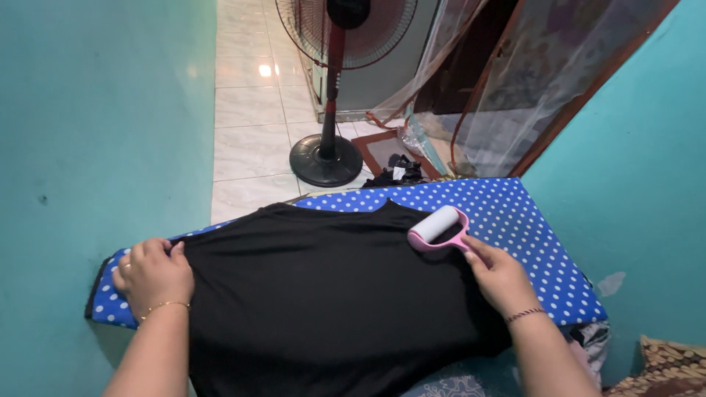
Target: The person uses a pink lint roller to roll over a light green t-shirt laid on a blue polka-dotted ironing board, then switches to a black t-shirt and continues rolling. The person adjusts the shirts and moves the roller across the fabric surfaces.
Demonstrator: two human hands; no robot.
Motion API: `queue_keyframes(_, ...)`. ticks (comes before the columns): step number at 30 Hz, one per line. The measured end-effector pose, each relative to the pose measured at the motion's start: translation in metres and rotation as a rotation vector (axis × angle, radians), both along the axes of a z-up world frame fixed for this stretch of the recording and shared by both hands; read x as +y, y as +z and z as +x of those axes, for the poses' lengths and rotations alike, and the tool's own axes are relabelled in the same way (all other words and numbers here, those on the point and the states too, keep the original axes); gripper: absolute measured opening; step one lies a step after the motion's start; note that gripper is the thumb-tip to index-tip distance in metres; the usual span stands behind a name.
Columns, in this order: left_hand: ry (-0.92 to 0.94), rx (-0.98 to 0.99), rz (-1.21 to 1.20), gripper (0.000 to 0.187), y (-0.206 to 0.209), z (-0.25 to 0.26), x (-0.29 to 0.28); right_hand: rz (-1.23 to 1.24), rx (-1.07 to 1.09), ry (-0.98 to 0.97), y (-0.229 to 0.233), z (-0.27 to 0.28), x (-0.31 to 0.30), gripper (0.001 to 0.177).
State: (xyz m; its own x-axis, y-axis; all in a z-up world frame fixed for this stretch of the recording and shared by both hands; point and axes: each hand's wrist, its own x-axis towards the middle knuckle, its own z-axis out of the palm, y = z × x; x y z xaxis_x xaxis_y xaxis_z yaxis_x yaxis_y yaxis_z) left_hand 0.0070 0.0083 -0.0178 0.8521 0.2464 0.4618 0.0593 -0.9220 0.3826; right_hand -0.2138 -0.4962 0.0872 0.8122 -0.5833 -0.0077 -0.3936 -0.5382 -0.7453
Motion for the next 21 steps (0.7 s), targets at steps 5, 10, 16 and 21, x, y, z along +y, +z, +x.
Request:
queue_keyframes(5, 0.007, -0.011, -0.006, 0.028, 0.001, 0.0, -0.003, 0.064, -0.075, 0.016, -0.02, -0.049, -0.036, 0.039)
queue_keyframes(10, 0.0, -0.009, -0.032, 0.027, 0.003, -0.001, -0.003, -0.008, 0.296, -0.259, -0.012, -0.119, -0.082, 0.044)
queue_keyframes(16, -0.017, -0.05, -0.05, 0.032, 0.017, -0.006, -0.006, 0.06, -0.002, -0.057, 0.009, -0.105, -0.095, 0.04)
queue_keyframes(21, -0.055, -0.33, -0.332, 0.044, 0.028, -0.043, 0.011, -0.089, 0.097, 0.39, 0.022, -0.026, -0.012, 0.036)
